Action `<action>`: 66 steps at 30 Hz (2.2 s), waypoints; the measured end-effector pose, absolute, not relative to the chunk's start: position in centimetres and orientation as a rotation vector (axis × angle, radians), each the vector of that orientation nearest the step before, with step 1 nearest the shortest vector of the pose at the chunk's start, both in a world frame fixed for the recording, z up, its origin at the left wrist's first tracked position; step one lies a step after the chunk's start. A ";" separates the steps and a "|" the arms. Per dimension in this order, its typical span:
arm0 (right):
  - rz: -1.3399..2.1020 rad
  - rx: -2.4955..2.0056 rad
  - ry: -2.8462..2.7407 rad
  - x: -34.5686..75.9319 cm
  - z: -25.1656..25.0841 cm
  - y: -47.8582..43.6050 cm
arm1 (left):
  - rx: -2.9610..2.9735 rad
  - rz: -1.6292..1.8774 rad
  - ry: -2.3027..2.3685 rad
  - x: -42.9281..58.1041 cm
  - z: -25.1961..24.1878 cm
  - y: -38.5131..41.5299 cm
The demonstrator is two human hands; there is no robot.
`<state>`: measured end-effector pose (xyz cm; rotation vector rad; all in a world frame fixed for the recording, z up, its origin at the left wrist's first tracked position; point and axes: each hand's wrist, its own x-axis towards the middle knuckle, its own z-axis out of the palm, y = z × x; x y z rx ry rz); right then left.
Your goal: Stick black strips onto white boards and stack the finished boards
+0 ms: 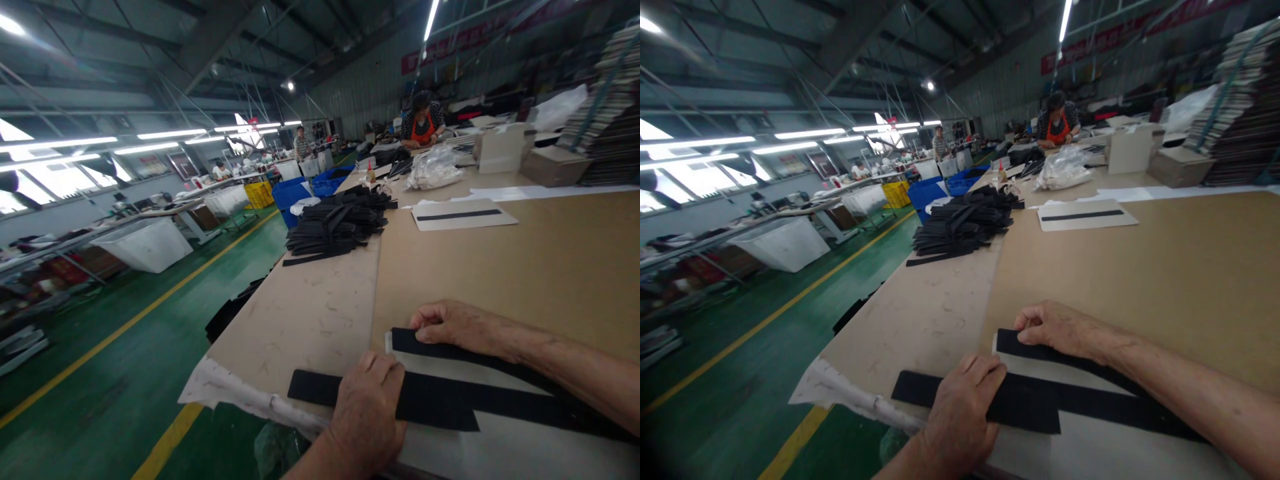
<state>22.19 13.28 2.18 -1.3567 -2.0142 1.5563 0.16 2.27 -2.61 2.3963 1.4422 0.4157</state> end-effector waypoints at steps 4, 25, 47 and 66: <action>1.507 -1.339 -2.121 21.7 0.8 14.1 | 2.433 0.458 1.426 0.1 -3.0 2.3; 1.305 -1.432 -2.320 20.6 -0.3 14.6 | 2.470 0.209 1.511 0.1 -1.9 2.4; 1.372 -1.786 -1.549 40.2 -1.6 8.3 | 2.602 0.261 1.583 -0.6 -3.6 3.0; 1.036 -1.925 -1.653 39.6 -2.9 9.1 | 2.856 0.357 1.551 -1.3 -4.8 3.4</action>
